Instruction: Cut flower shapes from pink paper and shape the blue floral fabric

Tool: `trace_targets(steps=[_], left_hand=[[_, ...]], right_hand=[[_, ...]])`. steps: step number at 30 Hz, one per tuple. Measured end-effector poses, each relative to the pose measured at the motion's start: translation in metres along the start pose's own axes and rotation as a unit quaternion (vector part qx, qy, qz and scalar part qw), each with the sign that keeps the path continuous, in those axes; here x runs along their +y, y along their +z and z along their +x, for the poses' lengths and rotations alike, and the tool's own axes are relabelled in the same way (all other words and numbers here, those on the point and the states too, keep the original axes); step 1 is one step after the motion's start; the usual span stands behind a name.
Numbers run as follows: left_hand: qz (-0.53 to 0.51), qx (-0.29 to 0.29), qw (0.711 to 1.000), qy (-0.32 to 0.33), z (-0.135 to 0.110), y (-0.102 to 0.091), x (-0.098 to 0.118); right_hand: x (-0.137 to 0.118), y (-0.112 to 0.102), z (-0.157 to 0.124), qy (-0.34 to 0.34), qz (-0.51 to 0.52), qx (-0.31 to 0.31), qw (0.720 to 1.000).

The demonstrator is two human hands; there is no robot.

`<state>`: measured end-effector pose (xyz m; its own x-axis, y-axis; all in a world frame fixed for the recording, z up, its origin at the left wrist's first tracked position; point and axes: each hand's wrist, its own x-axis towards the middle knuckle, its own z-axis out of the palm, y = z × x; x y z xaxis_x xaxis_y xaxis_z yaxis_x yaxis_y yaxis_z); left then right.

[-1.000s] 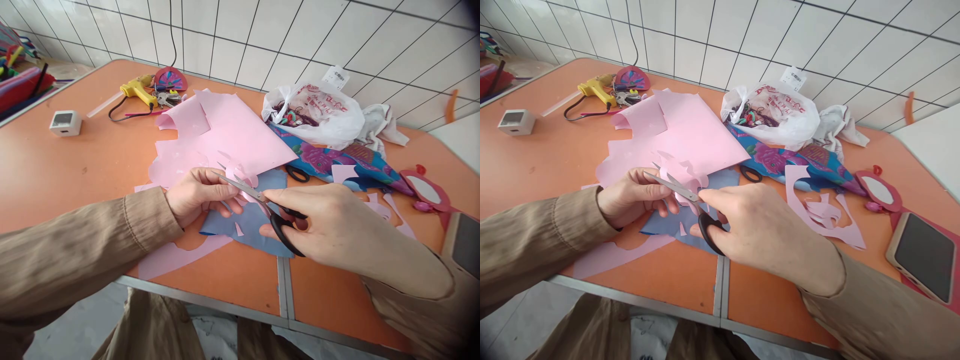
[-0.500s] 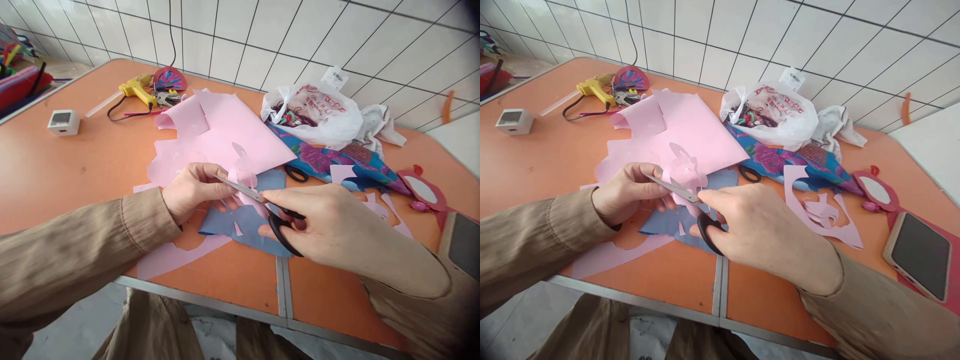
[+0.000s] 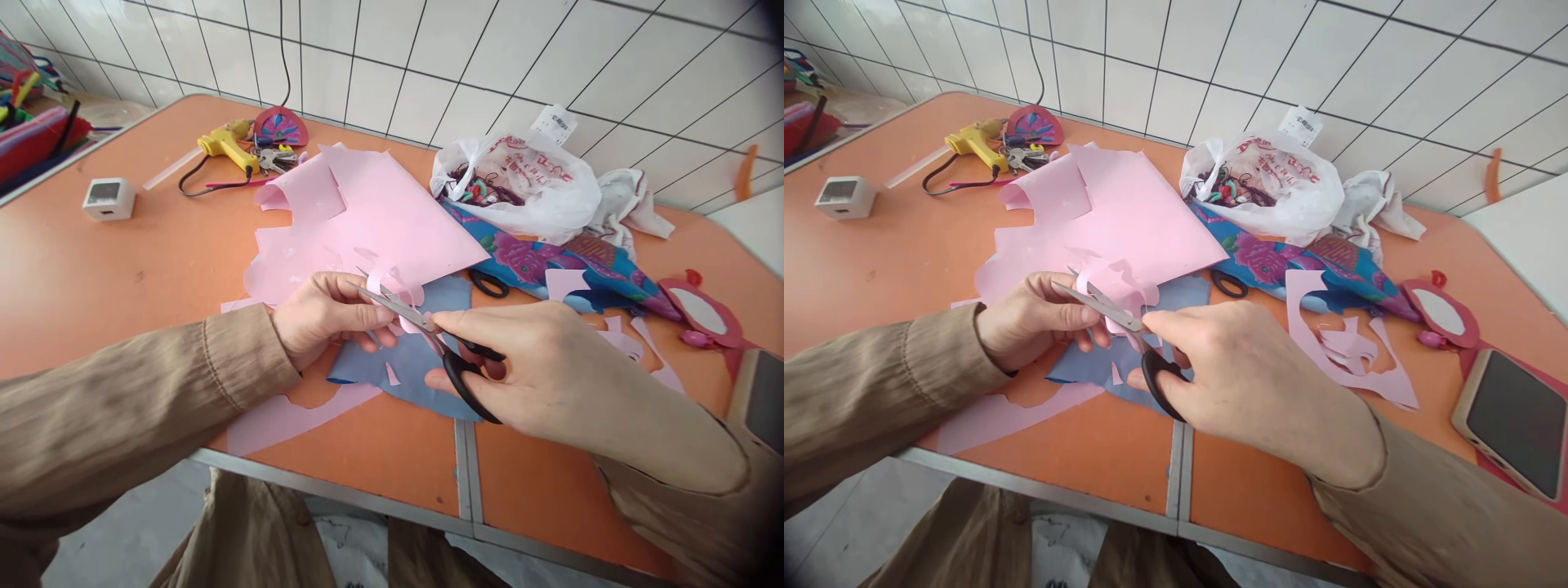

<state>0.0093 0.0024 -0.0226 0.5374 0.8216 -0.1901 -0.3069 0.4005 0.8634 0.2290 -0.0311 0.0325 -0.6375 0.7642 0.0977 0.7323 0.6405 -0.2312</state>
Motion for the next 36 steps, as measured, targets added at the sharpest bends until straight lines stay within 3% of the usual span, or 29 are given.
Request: trace_targets(steps=[23, 29, 36], left_hand=[[0.019, -0.010, 1.000, 0.020, 0.0008, 0.0010, 0.0022], [0.025, -0.010, 0.999, 0.021, 0.0012, 0.0004, 0.0026], [0.038, -0.003, 0.999, 0.028, 0.0008, 0.0004, 0.0043]], right_hand=[[-0.0010, -0.0023, -0.0004, 0.000, -0.056, 0.004, 0.998], [0.0012, 0.0037, -0.0033, -0.007, -0.040, 0.033, 0.999], [0.0025, 0.0049, -0.0026, -0.007, -0.016, 0.017, 1.000]])
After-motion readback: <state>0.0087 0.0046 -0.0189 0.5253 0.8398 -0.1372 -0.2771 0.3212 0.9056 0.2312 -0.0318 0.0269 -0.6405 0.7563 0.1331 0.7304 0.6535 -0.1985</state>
